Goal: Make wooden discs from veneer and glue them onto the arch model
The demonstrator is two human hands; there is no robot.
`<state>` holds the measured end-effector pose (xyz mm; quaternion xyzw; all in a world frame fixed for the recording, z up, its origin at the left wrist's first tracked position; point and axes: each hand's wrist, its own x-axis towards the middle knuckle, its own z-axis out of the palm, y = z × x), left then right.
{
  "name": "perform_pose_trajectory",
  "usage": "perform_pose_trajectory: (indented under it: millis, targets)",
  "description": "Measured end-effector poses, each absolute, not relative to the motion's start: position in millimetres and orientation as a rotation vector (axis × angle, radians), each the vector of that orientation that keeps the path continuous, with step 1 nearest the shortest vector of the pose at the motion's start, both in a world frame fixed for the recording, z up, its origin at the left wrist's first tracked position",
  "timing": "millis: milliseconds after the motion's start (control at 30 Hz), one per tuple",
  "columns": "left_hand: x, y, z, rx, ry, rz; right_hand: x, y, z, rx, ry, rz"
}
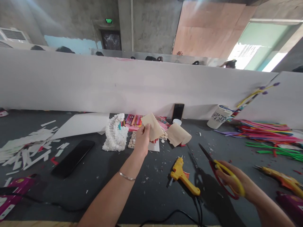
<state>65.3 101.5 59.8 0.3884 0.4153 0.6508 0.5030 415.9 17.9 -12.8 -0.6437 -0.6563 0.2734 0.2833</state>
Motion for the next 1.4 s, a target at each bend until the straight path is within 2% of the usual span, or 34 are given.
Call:
perform_pose_trajectory:
  millis: [100,167,233,300,433,500,633,833,1067,1200,1400]
  targets:
    - [69,104,57,0.935,1.04,1.602,383,7,25,-1.353,-1.702,1.196]
    - [70,105,55,0.927,1.063,1.633,353,7,50,-1.068,-1.811,1.383]
    - [69,105,57,0.913,1.075,1.674,326,13,69,-1.011,-1.927,1.426]
    - [63,105,61,0.896,1.074,1.732,310,21,77,-1.116,-2.027,1.234]
    - [45,104,77,0.859,1.026,1.846,312,24,58,-1.597,-2.126,0.361]
    - [39,102,85,0.835,0.996,1.872,319,16,38,-1.699,-2.182,0.159]
    - [37,98,95,0.83,0.947,1.892,324,-8,5,-1.819,-2.284,0.109]
    - [46,88,102,0.898,0.903,1.826,314,-21,-15,-1.79,-2.337,0.141]
    - [47,79,111,0.887,0.89,1.873,305,-30,-25,-1.926,-2.219,0.101]
    - [46,76,113,0.909,0.89,1.874,305,-37,-27,-1.801,-2.168,0.109]
    - [39,72,118,0.911,0.889,1.913,341,-17,-23,-1.871,-1.896,-0.013]
